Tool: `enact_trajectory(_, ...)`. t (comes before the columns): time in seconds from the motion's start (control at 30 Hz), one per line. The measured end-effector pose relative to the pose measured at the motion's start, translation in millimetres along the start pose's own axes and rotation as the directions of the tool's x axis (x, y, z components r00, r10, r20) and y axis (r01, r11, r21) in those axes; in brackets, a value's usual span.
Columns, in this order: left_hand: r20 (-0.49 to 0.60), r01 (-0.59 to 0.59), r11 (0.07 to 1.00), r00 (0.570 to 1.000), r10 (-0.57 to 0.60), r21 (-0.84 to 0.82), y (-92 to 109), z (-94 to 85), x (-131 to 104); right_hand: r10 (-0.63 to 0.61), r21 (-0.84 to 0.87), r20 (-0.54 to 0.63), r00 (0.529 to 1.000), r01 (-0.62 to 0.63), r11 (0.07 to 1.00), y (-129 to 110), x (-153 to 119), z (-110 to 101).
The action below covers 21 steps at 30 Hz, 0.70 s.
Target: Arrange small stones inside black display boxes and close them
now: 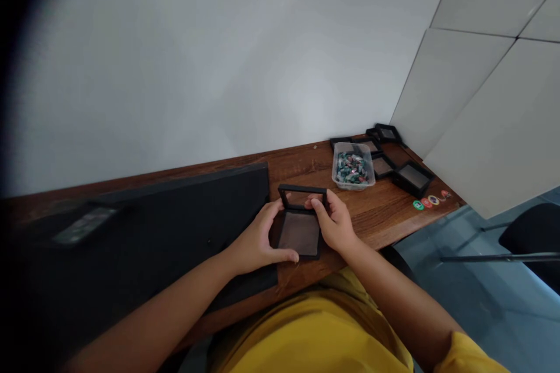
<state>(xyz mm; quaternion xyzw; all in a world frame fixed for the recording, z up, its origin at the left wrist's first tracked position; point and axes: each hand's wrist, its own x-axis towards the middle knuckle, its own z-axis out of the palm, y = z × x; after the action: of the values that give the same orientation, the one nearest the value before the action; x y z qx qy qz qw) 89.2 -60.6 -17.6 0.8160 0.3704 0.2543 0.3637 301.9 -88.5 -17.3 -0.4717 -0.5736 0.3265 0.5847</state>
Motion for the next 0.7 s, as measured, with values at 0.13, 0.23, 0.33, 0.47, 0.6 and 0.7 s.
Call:
enact_trajectory(0.13, 0.032, -0.022, 0.999, 0.999, 0.021, 0.037, -3.7, -0.4, -1.1, 0.004, 0.002, 0.001, 1.0, -0.004, 1.0, 1.2, 0.0, -0.3)
enact_trajectory(0.23, 0.051, -0.057, 0.997, 0.997, 0.054, 0.058, -7.4, 0.2, -3.0, 0.022, 0.002, 0.022, 0.999, -0.022, 1.0, 1.2, 0.0, -0.8)
enact_trajectory(0.33, 0.064, -0.081, 0.995, 0.995, 0.077, 0.05, -9.5, 1.5, -5.7, 0.029, 0.007, 0.043, 0.999, -0.03, 1.0, 1.1, -0.1, -1.0)
enact_trajectory(0.47, 0.062, -0.095, 0.995, 0.994, 0.095, 0.009, -9.4, 4.2, -8.5, 0.048, 0.032, 0.04, 0.998, -0.05, 0.998, 1.3, -0.2, -0.3)
enact_trajectory(0.6, 0.052, -0.091, 0.996, 0.994, 0.092, -0.021, -7.2, 5.6, -9.3, 0.037, 0.026, 0.036, 0.999, -0.038, 0.999, 1.8, -0.9, 1.2)
enact_trajectory(0.7, 0.026, -0.103, 0.994, 0.994, 0.104, -0.034, -5.1, 4.3, -8.8, 0.01, 0.02, 0.026, 1.0, -0.01, 1.0, 1.7, -2.0, 1.6)
